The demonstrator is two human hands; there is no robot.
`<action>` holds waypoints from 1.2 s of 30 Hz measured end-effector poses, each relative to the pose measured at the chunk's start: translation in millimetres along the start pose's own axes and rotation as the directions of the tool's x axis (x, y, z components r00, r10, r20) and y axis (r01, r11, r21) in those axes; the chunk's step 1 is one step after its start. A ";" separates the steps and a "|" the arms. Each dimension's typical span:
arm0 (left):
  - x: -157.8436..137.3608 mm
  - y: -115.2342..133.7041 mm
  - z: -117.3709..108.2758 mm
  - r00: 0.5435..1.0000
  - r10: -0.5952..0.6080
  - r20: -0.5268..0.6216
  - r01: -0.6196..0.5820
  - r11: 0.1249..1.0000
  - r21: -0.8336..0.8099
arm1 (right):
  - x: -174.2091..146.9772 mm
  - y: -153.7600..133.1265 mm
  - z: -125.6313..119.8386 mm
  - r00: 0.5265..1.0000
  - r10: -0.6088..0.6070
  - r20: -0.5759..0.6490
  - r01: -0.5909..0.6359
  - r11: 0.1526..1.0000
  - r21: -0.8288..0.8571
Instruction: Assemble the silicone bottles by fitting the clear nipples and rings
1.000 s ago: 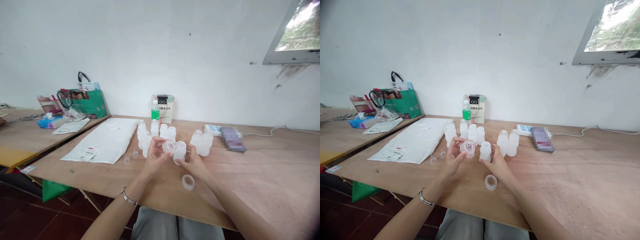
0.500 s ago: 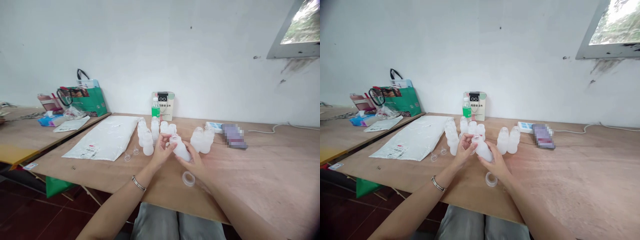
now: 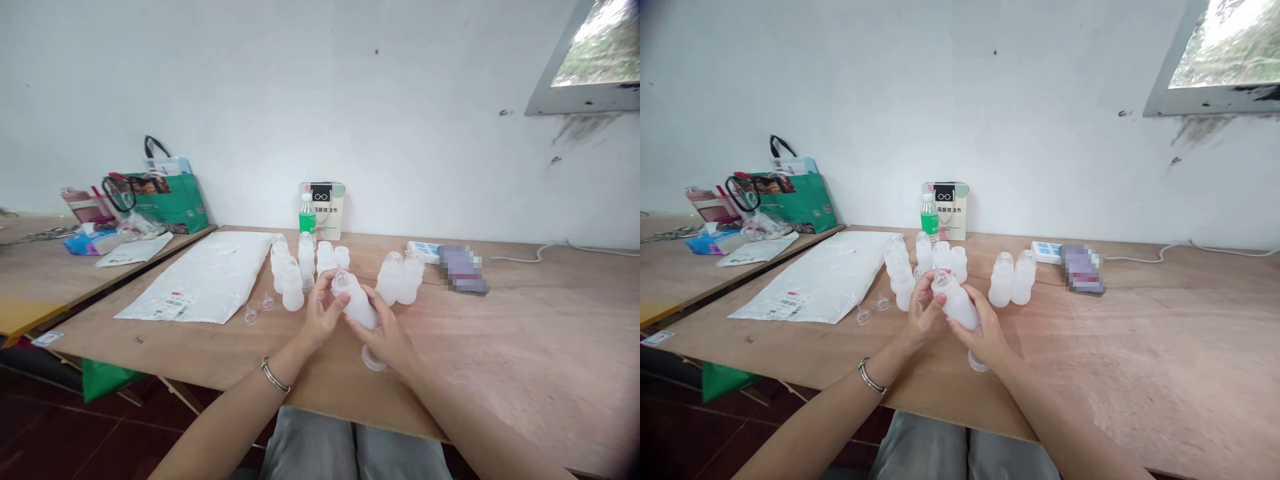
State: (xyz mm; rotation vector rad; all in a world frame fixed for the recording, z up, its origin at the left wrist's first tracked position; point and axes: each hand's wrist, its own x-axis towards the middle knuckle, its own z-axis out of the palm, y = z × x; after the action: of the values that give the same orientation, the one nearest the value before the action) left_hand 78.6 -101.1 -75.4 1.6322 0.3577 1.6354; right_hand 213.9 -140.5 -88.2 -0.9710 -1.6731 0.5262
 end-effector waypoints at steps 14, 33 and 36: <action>-1.2 8.9 -5.4 0.982 -0.083 0.170 0.089 0.996 -0.030 | -5.5 4.9 2.7 0.999 0.030 0.029 -0.034 0.987 0.157; -1.9 6.1 -5.7 0.984 -0.040 0.175 0.050 0.997 -0.055 | -9.1 1.8 -4.8 0.997 -0.070 0.044 0.065 0.993 0.099; -1.4 6.9 -4.9 0.994 -0.088 0.065 0.090 0.996 -0.020 | -10.1 8.0 -4.2 0.994 -0.100 -0.034 0.103 0.990 0.096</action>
State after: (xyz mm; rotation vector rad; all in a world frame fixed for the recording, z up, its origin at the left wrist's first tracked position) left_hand 71.6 -105.0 -72.3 1.6243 0.3726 1.5124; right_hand 221.4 -144.7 -98.6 -0.8149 -1.6462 0.5189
